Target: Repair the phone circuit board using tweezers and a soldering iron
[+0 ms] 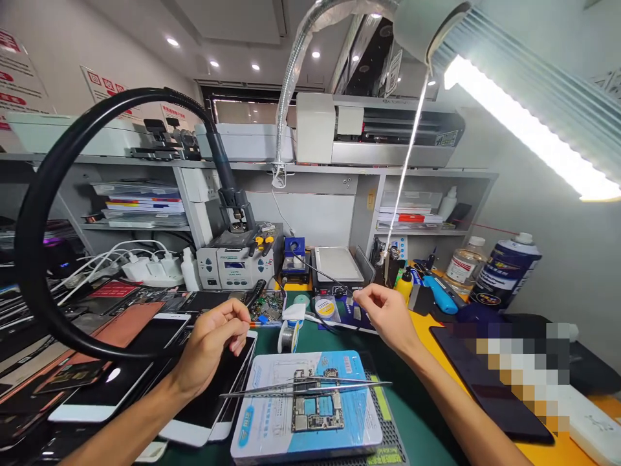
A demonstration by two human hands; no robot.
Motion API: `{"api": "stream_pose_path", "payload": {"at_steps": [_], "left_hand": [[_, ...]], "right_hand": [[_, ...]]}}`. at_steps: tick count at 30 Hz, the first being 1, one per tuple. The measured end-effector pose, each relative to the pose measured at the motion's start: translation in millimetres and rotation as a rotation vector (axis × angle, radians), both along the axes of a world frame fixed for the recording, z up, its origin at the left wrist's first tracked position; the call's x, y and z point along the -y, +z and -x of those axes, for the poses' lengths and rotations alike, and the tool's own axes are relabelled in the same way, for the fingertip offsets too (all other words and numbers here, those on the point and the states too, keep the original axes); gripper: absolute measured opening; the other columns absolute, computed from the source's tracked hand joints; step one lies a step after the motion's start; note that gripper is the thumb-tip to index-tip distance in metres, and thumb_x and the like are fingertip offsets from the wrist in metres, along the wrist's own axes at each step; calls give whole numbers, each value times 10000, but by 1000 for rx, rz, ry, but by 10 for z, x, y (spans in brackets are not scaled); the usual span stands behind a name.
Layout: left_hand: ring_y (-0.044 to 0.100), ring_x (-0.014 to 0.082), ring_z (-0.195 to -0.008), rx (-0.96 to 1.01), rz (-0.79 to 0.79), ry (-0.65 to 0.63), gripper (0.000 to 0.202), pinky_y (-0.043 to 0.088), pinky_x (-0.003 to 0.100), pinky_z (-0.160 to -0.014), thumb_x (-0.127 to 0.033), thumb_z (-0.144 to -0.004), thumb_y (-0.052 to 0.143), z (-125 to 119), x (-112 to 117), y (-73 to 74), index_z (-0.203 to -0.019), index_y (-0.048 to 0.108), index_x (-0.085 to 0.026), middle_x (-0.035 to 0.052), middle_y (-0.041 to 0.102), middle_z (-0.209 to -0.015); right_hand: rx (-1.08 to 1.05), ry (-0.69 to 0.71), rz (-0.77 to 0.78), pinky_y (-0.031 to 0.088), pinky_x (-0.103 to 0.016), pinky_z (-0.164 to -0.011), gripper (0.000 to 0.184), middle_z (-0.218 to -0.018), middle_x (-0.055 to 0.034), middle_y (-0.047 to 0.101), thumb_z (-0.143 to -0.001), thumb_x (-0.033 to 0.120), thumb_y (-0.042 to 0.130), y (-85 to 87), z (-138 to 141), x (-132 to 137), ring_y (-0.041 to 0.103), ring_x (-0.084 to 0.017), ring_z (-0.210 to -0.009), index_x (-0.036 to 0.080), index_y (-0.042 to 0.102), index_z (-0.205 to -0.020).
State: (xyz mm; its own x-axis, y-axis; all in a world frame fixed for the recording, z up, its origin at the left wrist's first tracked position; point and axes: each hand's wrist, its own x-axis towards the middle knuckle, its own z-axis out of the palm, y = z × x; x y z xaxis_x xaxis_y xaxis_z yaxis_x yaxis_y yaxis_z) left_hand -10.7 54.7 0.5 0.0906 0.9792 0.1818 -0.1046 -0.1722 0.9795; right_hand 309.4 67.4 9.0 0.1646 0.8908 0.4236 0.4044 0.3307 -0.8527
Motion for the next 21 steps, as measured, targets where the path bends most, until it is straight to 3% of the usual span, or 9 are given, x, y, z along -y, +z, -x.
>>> {"api": "stream_pose_path", "payload": {"at_steps": [5,12,17,21], "left_hand": [[413,85,-449,40,9,17,140,349,226,-474,-293,-677,665,-35,2,54,-688,589,-176,-67,468,-496],[411,82,-435,111,-18,37,107,361,229,-463,-260,-673,646,-15,-20,94,-666,581,-176,-65,461,-484],[404,68,-434,112,-39,41,211,374,200,-465,-220,-852,689,24,-89,68,-697,557,-166,-92,447,-503],[420,55,-452,97,-46,36,325,397,178,-462,-287,-991,697,32,-110,71,-733,558,-147,-95,465,-571]], "right_hand": [[-13,-6,-33,256,-276,-477,464,-504,29,464,-784,627,773,-18,-31,13,357,-131,-494,173,737,-697],[-7,-127,-175,299,-304,-478,475,-472,27,451,-768,660,727,48,-19,80,369,-147,-468,208,685,-630],[128,-105,-117,271,-289,-463,492,-480,34,437,-801,666,705,357,153,229,354,-137,-463,197,700,-650],[338,133,110,313,-266,-466,381,-565,30,542,-901,542,686,661,576,359,458,-134,-497,178,790,-862]]}}
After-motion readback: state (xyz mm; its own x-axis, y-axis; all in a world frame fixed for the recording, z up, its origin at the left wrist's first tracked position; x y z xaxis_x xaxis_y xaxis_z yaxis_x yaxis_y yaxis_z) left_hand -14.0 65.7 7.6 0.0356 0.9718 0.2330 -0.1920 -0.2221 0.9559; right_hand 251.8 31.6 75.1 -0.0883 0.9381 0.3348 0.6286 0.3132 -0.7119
